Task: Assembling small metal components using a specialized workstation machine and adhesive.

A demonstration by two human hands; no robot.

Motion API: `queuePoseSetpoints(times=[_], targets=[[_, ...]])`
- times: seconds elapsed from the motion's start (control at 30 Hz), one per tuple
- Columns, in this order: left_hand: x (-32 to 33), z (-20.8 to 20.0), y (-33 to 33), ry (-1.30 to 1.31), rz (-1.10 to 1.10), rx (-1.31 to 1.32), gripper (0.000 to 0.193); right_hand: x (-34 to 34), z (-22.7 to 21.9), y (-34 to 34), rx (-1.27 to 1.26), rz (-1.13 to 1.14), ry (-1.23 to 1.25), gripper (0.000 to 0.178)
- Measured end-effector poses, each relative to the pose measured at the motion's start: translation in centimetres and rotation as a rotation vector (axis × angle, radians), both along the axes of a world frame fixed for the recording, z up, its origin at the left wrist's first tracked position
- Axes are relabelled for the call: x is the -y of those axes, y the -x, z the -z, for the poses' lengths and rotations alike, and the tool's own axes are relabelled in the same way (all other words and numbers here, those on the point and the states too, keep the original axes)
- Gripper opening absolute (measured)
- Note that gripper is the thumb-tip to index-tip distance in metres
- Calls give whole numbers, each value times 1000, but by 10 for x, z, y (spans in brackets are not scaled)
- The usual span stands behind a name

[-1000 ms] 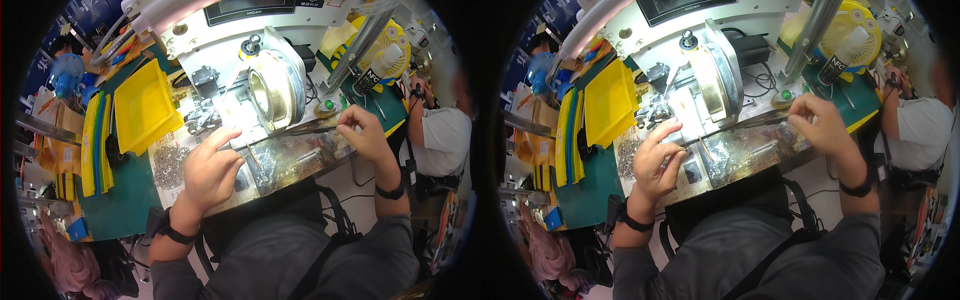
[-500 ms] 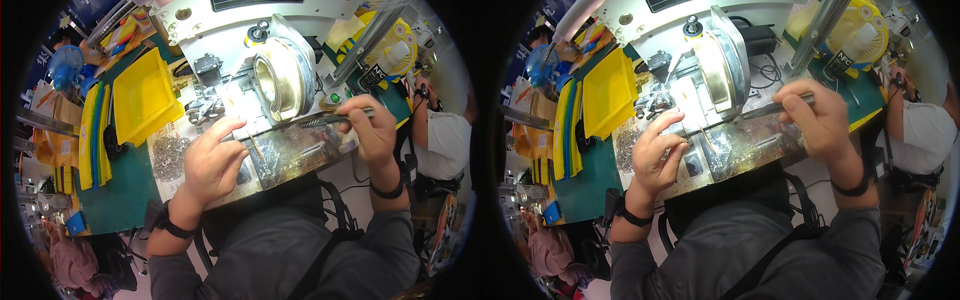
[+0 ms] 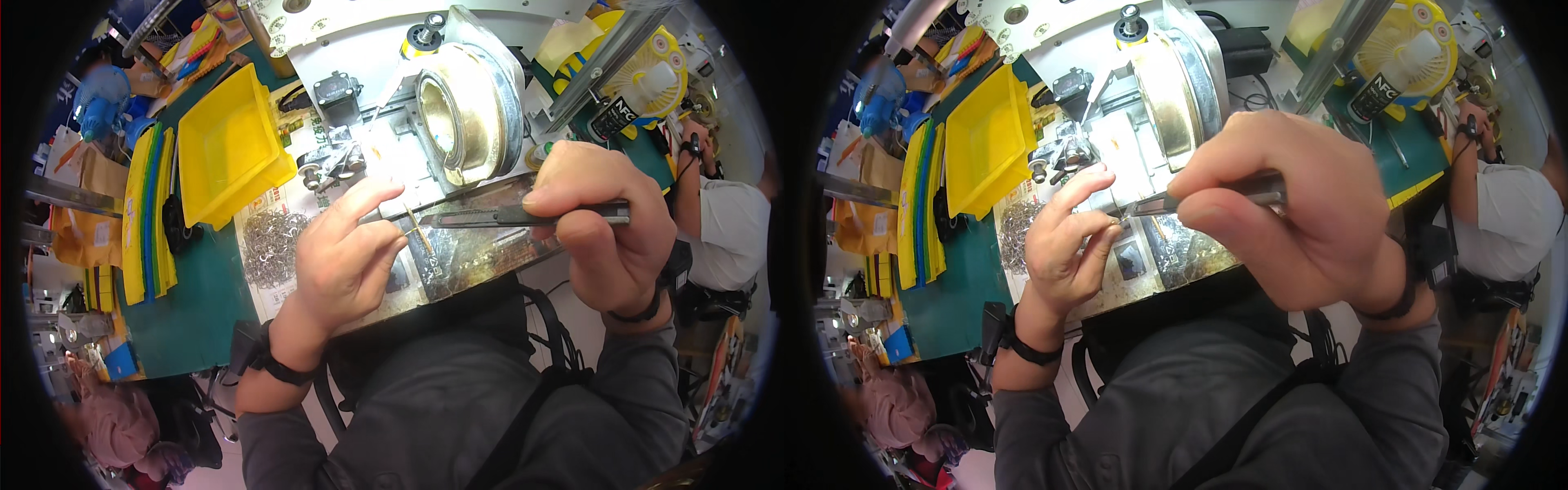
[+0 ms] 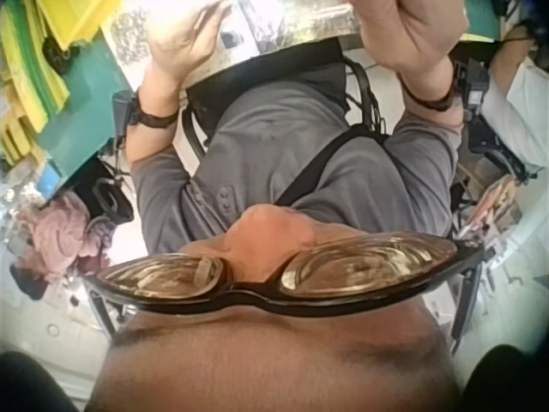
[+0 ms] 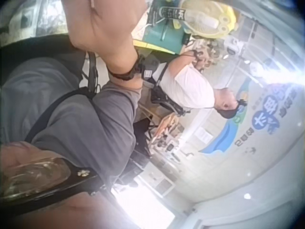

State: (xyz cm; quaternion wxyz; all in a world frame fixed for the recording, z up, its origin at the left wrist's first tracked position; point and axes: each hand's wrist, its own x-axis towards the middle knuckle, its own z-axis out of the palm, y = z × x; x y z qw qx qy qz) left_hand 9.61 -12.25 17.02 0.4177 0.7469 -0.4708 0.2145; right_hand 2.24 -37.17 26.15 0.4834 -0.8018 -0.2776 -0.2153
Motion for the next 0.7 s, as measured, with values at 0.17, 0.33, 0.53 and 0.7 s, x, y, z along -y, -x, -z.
queuePoseSetpoints(times=[0.17,0.33,0.53,0.7], targets=[[-5,-2,5,-43,12,-104,12,-3,2,-4,4,-26,39,35],[-4,-2,4,-44,18,-90,13,-1,1,-11,58,-36,142,33],[-1,-1,1,-20,3,2,15,-5,4,-13,35,-22,118,34],[-2,-3,2,-23,5,-2,15,-7,5,-12,56,-17,138,34]])
